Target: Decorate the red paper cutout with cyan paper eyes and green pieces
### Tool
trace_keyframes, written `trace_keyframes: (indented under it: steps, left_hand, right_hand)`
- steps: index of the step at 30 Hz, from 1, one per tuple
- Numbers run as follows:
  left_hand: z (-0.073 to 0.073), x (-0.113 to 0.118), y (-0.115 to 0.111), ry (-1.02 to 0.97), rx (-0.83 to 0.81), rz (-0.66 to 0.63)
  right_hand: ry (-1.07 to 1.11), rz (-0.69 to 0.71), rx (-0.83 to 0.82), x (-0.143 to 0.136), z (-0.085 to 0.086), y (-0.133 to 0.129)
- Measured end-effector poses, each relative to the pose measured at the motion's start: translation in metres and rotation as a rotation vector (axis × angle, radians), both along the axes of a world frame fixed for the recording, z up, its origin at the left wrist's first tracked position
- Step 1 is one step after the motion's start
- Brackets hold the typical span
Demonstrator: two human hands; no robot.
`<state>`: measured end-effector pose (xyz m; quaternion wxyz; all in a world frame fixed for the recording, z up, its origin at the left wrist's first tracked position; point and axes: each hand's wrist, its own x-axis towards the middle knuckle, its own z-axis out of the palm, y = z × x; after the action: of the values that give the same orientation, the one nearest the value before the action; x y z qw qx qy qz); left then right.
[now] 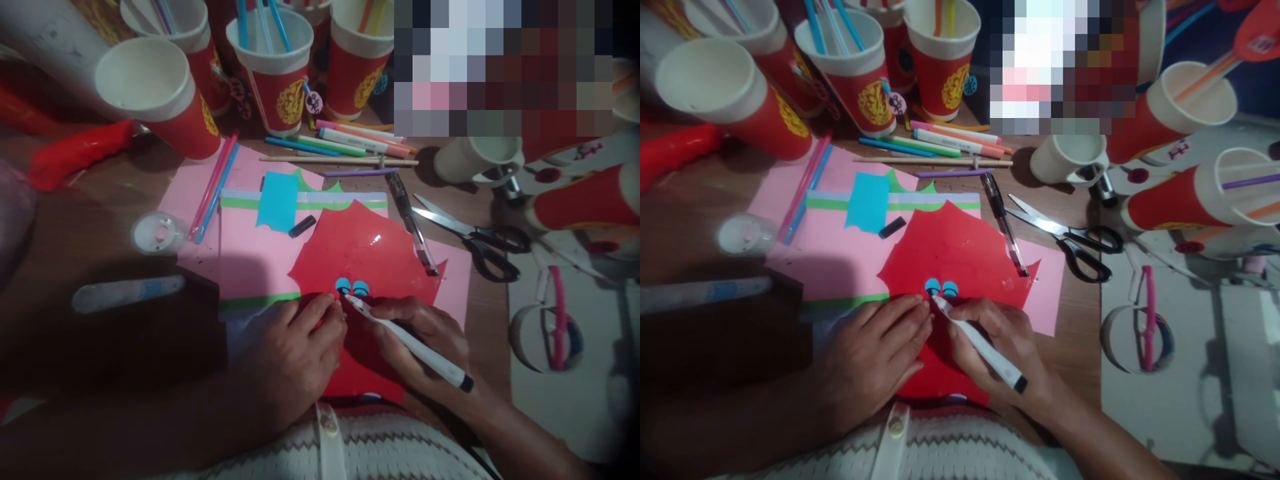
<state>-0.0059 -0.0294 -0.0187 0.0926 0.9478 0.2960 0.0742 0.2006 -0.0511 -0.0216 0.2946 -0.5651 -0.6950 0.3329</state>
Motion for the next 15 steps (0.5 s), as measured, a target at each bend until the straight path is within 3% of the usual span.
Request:
trace_keyframes:
  steps: [15]
  left_hand:
    - [-0.0006,0.0004,0.0000,-0.004,-0.001,-0.021]
  right_hand:
    - [0.020,0.075,0.017,-0.0012,0.0019,0.0073]
